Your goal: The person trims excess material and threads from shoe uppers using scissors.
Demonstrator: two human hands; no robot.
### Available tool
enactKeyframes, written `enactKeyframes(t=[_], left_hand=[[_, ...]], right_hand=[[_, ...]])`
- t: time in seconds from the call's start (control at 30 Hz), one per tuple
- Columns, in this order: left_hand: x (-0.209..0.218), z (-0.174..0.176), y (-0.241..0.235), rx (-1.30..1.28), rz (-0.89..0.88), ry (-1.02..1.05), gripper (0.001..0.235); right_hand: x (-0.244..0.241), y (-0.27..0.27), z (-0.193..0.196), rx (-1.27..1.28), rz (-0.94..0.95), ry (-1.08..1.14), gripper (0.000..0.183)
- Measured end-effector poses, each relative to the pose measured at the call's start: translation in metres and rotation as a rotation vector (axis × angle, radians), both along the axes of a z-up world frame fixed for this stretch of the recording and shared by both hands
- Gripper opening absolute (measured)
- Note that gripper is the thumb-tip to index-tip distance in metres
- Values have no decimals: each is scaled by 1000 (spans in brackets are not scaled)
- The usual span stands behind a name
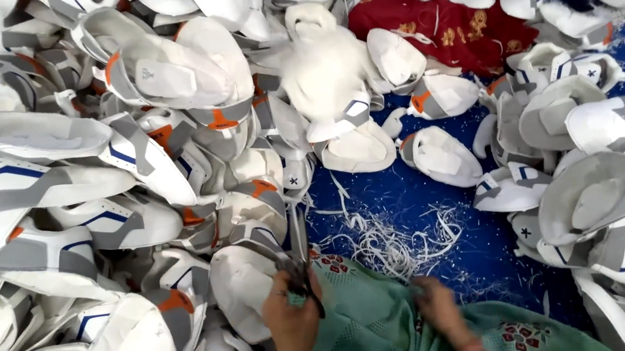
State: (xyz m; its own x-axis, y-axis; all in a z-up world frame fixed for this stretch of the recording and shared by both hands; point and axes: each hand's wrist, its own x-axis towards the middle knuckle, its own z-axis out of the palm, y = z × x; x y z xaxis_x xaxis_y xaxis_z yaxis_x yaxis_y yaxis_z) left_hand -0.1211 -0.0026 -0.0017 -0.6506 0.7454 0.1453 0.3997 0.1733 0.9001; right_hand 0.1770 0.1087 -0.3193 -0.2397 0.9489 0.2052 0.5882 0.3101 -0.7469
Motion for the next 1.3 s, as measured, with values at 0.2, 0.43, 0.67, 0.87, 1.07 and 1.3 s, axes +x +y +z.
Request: enactKeyframes(t=[0.2, 0.43, 0.67, 0.87, 1.07, 1.3], left_hand=[[19, -78, -2, 356, -154, -258, 21], [30, -76, -3, 483, -281, -320, 20], [32, -73, -15, 391, -261, -233, 23], [36, -66, -14, 503, -371, -433, 25], [38, -55, -17, 535, -326, -277, 28], [33, -54, -15, 526, -261, -49, 30]], right_hand=[[-61, -3, -29, -859, 217, 692, 48], [-16, 15, -4, -460, 661, -504, 44], [-35, 5, 50, -106, 874, -243, 42], [-2, 23, 44, -446, 829, -700, 45], [-58, 9, 157, -628, 677, -401, 39], [-46, 65, -8, -712, 699, 37, 38]])
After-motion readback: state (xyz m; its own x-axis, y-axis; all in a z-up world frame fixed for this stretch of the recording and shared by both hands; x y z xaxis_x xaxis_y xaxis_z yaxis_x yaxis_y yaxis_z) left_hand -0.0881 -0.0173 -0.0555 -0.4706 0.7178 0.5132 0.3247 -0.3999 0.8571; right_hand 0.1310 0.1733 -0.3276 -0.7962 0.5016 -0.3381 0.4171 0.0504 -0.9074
